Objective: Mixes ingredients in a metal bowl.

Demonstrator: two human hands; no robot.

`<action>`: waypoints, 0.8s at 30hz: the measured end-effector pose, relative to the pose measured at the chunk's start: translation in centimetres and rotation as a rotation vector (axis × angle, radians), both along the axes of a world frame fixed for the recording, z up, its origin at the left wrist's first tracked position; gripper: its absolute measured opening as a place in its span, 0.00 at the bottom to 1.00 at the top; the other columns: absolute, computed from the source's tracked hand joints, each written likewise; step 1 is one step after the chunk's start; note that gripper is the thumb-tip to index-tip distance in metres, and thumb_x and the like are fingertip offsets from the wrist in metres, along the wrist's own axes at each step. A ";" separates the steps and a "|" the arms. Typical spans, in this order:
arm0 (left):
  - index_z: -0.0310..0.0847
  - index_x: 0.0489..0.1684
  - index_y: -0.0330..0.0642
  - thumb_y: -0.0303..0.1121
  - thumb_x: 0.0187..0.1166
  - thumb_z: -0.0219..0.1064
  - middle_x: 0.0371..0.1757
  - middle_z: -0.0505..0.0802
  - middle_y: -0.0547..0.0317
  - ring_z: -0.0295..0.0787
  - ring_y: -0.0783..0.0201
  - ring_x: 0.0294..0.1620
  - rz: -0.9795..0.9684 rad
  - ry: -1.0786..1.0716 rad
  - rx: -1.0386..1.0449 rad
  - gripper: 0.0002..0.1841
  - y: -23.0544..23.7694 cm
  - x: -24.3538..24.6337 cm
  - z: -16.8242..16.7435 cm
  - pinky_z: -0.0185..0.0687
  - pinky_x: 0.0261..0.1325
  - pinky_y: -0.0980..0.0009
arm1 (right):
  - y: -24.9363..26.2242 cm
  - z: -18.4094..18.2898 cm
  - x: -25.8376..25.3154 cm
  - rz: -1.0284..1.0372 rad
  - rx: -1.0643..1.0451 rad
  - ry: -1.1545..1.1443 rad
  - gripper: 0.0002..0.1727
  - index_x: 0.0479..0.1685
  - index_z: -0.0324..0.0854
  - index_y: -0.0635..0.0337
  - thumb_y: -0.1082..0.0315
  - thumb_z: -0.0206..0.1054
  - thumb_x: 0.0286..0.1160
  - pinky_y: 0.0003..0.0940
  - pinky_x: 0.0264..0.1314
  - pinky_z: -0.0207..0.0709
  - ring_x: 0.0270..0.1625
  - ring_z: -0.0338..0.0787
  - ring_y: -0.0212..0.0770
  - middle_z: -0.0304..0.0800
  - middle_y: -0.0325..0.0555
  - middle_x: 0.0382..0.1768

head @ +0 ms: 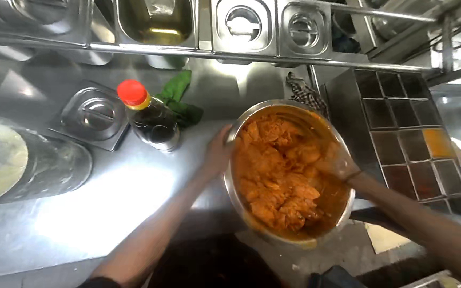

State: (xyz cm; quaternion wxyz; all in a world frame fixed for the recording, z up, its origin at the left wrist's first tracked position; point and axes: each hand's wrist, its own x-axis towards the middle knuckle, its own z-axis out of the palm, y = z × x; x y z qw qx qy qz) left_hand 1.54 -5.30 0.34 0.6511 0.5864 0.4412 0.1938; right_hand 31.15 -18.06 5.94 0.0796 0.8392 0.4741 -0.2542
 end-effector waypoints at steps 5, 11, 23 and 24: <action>0.73 0.81 0.42 0.27 0.87 0.58 0.70 0.87 0.44 0.86 0.52 0.68 -0.096 -0.042 0.059 0.23 5.0 4.8 -1.8 0.81 0.70 0.49 | 10.6 -1.8 -0.8 -0.094 0.077 0.396 0.19 0.71 0.81 0.63 0.62 0.58 0.92 0.46 0.68 0.80 0.64 0.88 0.49 0.88 0.58 0.64; 0.77 0.75 0.38 0.21 0.77 0.67 0.67 0.88 0.41 0.86 0.49 0.67 -0.137 0.026 0.191 0.24 7.8 5.8 -1.0 0.80 0.72 0.47 | 7.5 0.6 -15.2 0.644 -0.361 0.120 0.29 0.74 0.79 0.60 0.54 0.71 0.77 0.70 0.73 0.71 0.75 0.79 0.66 0.79 0.62 0.73; 0.69 0.85 0.42 0.16 0.70 0.67 0.71 0.87 0.41 0.85 0.45 0.70 0.055 0.127 0.125 0.36 4.0 3.8 0.3 0.80 0.71 0.43 | 10.8 -4.4 -10.0 0.136 -0.336 -0.023 0.26 0.72 0.76 0.75 0.63 0.65 0.83 0.70 0.77 0.67 0.78 0.76 0.71 0.77 0.73 0.74; 0.70 0.85 0.43 0.15 0.70 0.66 0.72 0.86 0.42 0.85 0.47 0.70 0.072 0.101 0.108 0.36 4.4 3.8 0.2 0.80 0.71 0.45 | 9.9 -4.4 -11.0 0.223 -0.342 -0.004 0.24 0.69 0.80 0.73 0.63 0.68 0.81 0.71 0.74 0.70 0.75 0.79 0.71 0.80 0.71 0.72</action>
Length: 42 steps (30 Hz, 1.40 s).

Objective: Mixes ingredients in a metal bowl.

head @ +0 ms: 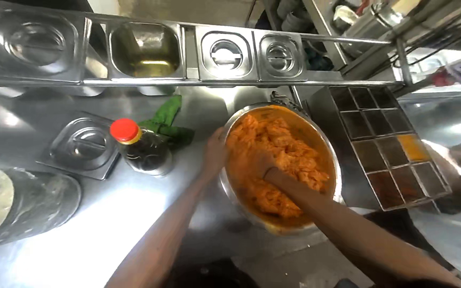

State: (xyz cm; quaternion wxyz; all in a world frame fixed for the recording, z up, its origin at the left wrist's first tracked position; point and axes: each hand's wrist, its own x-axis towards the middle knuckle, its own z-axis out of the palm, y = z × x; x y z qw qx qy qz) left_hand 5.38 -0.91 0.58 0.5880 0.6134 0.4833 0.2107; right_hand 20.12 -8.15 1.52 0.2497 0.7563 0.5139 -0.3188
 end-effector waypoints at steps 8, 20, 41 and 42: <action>0.74 0.80 0.43 0.19 0.75 0.68 0.68 0.88 0.43 0.87 0.50 0.67 -0.080 -0.026 -0.032 0.30 -0.8 -1.8 -0.8 0.82 0.69 0.46 | -5.0 5.6 -0.1 0.716 -0.079 0.264 0.17 0.64 0.86 0.62 0.66 0.67 0.81 0.66 0.72 0.73 0.68 0.84 0.64 0.88 0.61 0.62; 0.79 0.74 0.38 0.13 0.69 0.69 0.61 0.92 0.45 0.91 0.56 0.59 0.286 -0.104 -0.025 0.29 -4.3 -2.2 -0.3 0.87 0.61 0.54 | -11.4 5.4 10.9 -0.369 -0.052 0.041 0.24 0.79 0.65 0.82 0.76 0.54 0.90 0.55 0.87 0.58 0.85 0.68 0.67 0.70 0.76 0.80; 0.70 0.83 0.40 0.34 0.90 0.57 0.71 0.86 0.40 0.84 0.48 0.70 -0.061 0.006 0.002 0.23 -1.6 -5.1 0.4 0.78 0.74 0.46 | -4.0 5.1 10.7 -0.103 0.326 0.016 0.27 0.73 0.78 0.70 0.57 0.66 0.85 0.69 0.78 0.68 0.77 0.77 0.71 0.80 0.72 0.72; 0.72 0.82 0.40 0.35 0.91 0.58 0.70 0.86 0.40 0.85 0.48 0.70 -0.116 0.000 0.008 0.22 0.0 -4.0 -0.1 0.77 0.74 0.46 | -2.1 5.6 10.4 -0.074 0.220 0.048 0.26 0.80 0.72 0.68 0.60 0.58 0.91 0.64 0.83 0.64 0.82 0.74 0.67 0.76 0.68 0.79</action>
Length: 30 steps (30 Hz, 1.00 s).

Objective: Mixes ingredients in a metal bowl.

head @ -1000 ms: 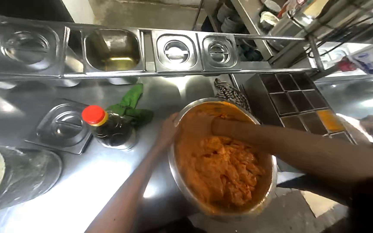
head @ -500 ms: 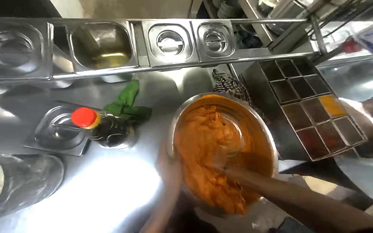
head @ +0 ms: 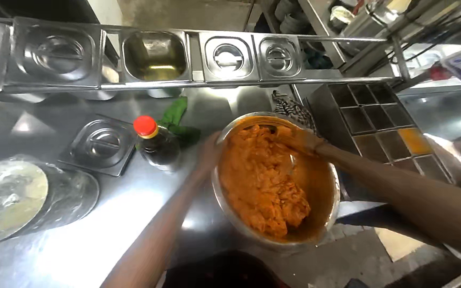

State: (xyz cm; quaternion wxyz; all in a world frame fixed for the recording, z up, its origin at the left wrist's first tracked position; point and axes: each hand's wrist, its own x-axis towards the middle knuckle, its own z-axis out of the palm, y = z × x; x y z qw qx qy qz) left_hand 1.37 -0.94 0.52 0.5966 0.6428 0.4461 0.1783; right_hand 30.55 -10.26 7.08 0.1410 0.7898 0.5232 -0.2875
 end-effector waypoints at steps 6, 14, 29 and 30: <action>0.80 0.73 0.40 0.25 0.83 0.63 0.64 0.90 0.43 0.88 0.50 0.64 -0.088 0.001 0.052 0.20 4.6 3.2 -0.7 0.82 0.68 0.46 | 2.0 -1.2 -14.5 0.127 -0.173 0.192 0.24 0.73 0.74 0.78 0.71 0.65 0.83 0.65 0.83 0.63 0.81 0.73 0.70 0.75 0.75 0.76; 0.69 0.85 0.39 0.19 0.73 0.69 0.72 0.86 0.39 0.84 0.45 0.72 -0.050 0.103 0.067 0.35 -0.1 -0.2 1.1 0.77 0.75 0.44 | -4.4 -3.4 -6.8 0.049 -0.543 -0.067 0.21 0.69 0.78 0.78 0.69 0.62 0.86 0.70 0.78 0.66 0.78 0.76 0.72 0.78 0.74 0.74; 0.72 0.82 0.45 0.30 0.81 0.70 0.67 0.89 0.46 0.89 0.53 0.63 -0.125 -0.031 -0.059 0.27 0.2 -0.1 0.3 0.84 0.68 0.51 | -4.2 0.0 -10.5 0.672 -0.387 0.076 0.19 0.65 0.85 0.65 0.65 0.69 0.80 0.67 0.75 0.71 0.69 0.83 0.68 0.87 0.66 0.63; 0.74 0.80 0.44 0.30 0.84 0.66 0.67 0.89 0.45 0.89 0.54 0.63 -0.165 -0.057 -0.068 0.24 1.4 1.0 0.4 0.83 0.68 0.52 | -2.3 0.4 -11.0 0.774 -0.345 0.067 0.18 0.63 0.86 0.65 0.66 0.70 0.79 0.66 0.75 0.70 0.68 0.84 0.68 0.88 0.65 0.61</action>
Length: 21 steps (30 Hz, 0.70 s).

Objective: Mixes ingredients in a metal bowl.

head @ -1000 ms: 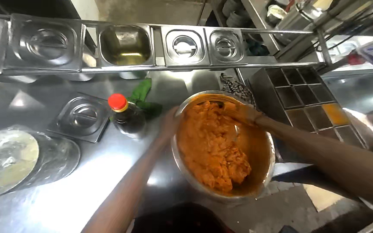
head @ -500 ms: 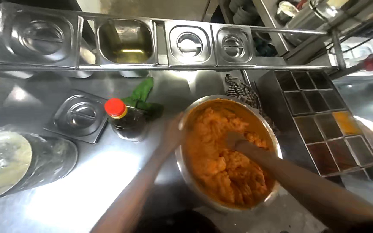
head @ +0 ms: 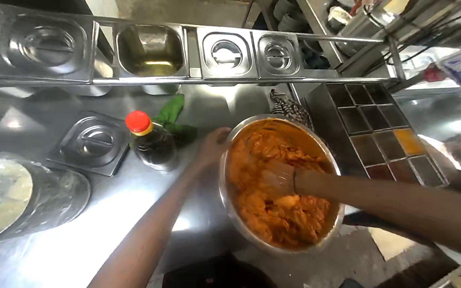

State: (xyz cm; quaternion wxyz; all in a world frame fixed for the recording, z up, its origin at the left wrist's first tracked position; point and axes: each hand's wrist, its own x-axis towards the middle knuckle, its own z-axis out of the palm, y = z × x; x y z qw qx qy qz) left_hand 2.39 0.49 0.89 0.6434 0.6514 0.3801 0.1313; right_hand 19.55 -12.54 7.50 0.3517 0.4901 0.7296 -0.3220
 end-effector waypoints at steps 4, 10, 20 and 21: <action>0.79 0.74 0.43 0.24 0.80 0.63 0.64 0.89 0.44 0.88 0.51 0.62 -0.096 0.001 0.035 0.22 2.8 4.5 -1.9 0.83 0.65 0.47 | 8.3 -4.5 3.8 0.145 0.172 -0.045 0.19 0.59 0.88 0.61 0.64 0.77 0.70 0.68 0.64 0.78 0.61 0.88 0.64 0.90 0.60 0.57; 0.81 0.72 0.37 0.16 0.73 0.67 0.64 0.90 0.42 0.89 0.51 0.64 0.279 0.026 0.102 0.25 -1.0 3.0 -0.7 0.83 0.68 0.50 | -3.1 -5.2 16.3 -0.626 0.224 -0.376 0.22 0.65 0.81 0.76 0.70 0.70 0.75 0.72 0.72 0.72 0.73 0.80 0.73 0.82 0.73 0.69; 0.75 0.78 0.43 0.26 0.77 0.70 0.56 0.92 0.41 0.90 0.44 0.56 0.634 0.261 0.144 0.27 -15.4 -1.6 -0.4 0.83 0.58 0.39 | -10.2 -5.9 1.9 -1.915 0.235 0.722 0.18 0.69 0.75 0.56 0.58 0.50 0.94 0.28 0.47 0.82 0.44 0.85 0.29 0.86 0.41 0.47; 0.74 0.79 0.42 0.26 0.76 0.69 0.56 0.92 0.43 0.91 0.48 0.54 0.645 0.237 0.139 0.27 -16.3 -2.5 -0.6 0.85 0.57 0.43 | -9.1 -5.2 1.8 -1.912 0.287 0.799 0.15 0.63 0.78 0.55 0.59 0.53 0.92 0.25 0.40 0.82 0.38 0.85 0.27 0.86 0.38 0.41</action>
